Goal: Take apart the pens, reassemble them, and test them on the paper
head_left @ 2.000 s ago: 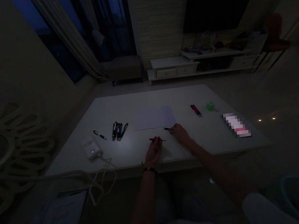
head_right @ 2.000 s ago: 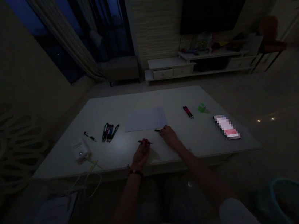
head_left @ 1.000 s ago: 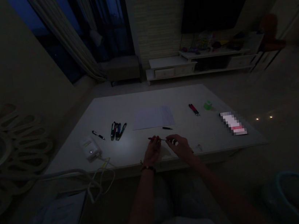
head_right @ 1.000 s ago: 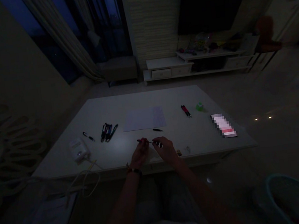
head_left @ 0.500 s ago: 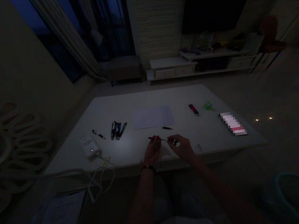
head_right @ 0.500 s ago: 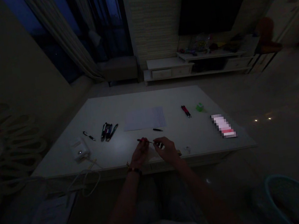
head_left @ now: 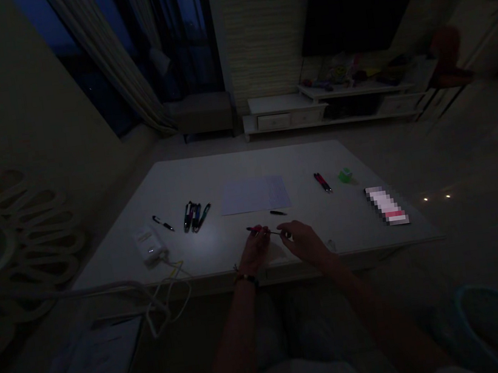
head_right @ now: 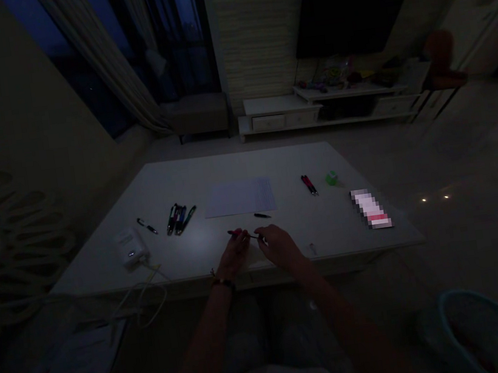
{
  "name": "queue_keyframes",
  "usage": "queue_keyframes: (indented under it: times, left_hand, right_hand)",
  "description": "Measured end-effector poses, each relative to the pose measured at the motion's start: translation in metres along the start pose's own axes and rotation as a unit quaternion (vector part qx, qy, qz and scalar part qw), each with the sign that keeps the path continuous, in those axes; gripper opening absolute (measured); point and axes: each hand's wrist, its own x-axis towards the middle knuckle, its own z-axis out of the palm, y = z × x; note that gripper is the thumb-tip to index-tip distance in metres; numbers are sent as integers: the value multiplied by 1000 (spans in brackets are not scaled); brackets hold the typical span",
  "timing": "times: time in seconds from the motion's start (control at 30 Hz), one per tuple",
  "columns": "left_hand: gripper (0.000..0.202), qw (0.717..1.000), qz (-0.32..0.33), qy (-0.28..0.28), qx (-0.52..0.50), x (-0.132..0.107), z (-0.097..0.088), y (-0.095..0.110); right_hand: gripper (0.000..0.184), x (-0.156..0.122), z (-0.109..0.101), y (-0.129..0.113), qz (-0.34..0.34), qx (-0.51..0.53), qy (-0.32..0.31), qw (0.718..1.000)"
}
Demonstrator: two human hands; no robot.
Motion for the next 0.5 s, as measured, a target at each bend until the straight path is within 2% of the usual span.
queue_keyframes:
  times: [0.1, 0.23, 0.37, 0.43, 0.5]
  left_hand:
    - [20, 997, 5, -61, 43, 1, -1, -1]
    - [20, 995, 2, -81, 54, 1, -2, -1]
    - [17, 999, 12, -50, 16, 1, -2, 1]
    - [16, 1000, 14, -17, -13, 1, -2, 2]
    - [15, 999, 8, 7, -37, 1, -2, 3]
  right_hand:
    - [25, 3, 7, 3, 5, -10, -19, 1000]
    - [25, 6, 21, 1, 5, 7, -6, 1000]
    - [34, 2, 28, 2, 9, 51, 19, 998]
    - [39, -2, 29, 13, 27, 69, 23, 997]
    - [36, -2, 33, 32, 67, 66, 41, 995]
